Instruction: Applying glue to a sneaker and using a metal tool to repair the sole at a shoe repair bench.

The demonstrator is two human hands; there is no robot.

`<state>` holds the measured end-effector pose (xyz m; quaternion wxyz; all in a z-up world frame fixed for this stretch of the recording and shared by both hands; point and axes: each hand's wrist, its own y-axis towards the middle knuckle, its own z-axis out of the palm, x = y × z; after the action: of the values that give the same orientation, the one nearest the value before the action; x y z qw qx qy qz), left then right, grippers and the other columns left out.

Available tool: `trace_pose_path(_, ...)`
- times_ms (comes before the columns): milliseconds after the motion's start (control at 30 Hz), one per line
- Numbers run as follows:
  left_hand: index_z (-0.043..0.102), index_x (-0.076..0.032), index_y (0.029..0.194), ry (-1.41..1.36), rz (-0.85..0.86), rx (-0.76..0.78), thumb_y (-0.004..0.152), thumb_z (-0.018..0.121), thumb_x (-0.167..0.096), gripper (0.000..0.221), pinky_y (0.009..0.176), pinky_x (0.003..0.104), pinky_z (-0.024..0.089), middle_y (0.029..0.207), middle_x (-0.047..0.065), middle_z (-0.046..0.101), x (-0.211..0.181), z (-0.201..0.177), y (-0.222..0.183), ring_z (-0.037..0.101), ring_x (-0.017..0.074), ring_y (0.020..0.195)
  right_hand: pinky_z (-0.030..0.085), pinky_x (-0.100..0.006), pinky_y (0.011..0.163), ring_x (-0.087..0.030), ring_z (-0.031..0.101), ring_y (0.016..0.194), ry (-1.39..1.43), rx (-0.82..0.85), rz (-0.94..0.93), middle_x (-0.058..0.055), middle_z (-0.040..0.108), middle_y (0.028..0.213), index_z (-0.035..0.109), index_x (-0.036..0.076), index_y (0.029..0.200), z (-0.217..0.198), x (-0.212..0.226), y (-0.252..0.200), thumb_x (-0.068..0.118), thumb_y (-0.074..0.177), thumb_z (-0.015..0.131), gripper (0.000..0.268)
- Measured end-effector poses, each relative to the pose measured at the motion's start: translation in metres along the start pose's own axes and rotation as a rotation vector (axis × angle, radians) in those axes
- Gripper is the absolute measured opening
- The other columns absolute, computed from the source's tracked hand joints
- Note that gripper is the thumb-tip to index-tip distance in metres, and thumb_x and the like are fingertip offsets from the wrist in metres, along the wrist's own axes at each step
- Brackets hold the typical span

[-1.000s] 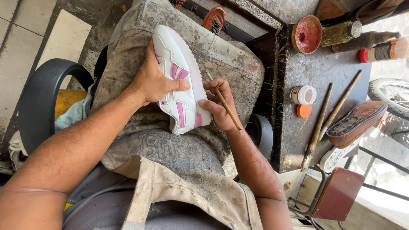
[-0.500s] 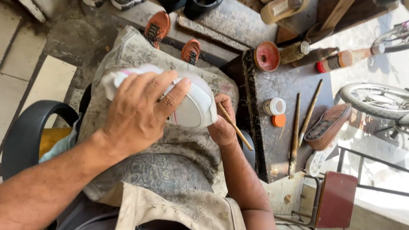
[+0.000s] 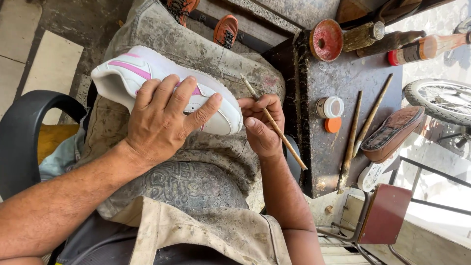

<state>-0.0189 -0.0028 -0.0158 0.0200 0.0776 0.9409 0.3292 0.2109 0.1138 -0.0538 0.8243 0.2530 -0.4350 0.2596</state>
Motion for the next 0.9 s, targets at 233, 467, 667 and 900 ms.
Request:
trace_pose_path(233, 0.053, -0.019, 0.137, 0.04, -0.033, -0.077, 0.111, 0.066, -0.026, 0.03, 0.091, 0.045, 0.053, 0.127, 0.01, 0.065, -0.008, 0.003, -0.018, 0.07, 0.0308, 0.11, 0.054, -0.039, 0.082, -0.031, 0.068, 0.095, 0.014, 0.02, 0.052, -0.031, 0.067, 0.118, 0.05, 0.01, 0.116, 0.003, -0.002, 0.0, 0.005, 0.096, 0.07, 0.029)
trace_pose_path(467, 0.057, -0.015, 0.131, -0.103, -0.002, -0.235, 0.106, 0.048, -0.008, 0.027, 0.091, 0.049, 0.051, 0.119, 0.021, 0.066, -0.023, 0.02, -0.058, 0.069, 0.0382, 0.108, 0.066, -0.041, 0.081, -0.034, 0.075, 0.093, 0.016, 0.015, 0.09, -0.038, 0.066, 0.114, 0.043, 0.001, 0.116, 0.002, -0.024, -0.002, -0.001, 0.09, 0.069, 0.037)
trace_pose_path(667, 0.065, -0.009, 0.115, -0.134, 0.043, -0.224, 0.105, 0.054, -0.01, 0.014, 0.092, 0.044, 0.051, 0.112, 0.018, 0.068, -0.018, 0.012, -0.064, 0.07, 0.0336, 0.104, 0.065, -0.037, 0.085, -0.031, 0.074, 0.099, -0.097, 0.039, 0.181, -0.034, 0.066, 0.119, 0.044, 0.001, 0.116, 0.01, -0.033, -0.007, 0.002, 0.088, 0.076, 0.042)
trace_pose_path(900, 0.068, -0.007, 0.11, -0.136, 0.051, -0.197, 0.104, 0.058, -0.007, 0.011, 0.09, 0.043, 0.052, 0.107, 0.016, 0.069, -0.017, 0.011, -0.072, 0.07, 0.031, 0.1, 0.066, -0.035, 0.081, -0.026, 0.074, 0.094, -0.185, 0.059, 0.274, -0.031, 0.067, 0.115, 0.046, -0.001, 0.115, 0.019, -0.038, -0.013, -0.008, 0.084, 0.078, 0.045)
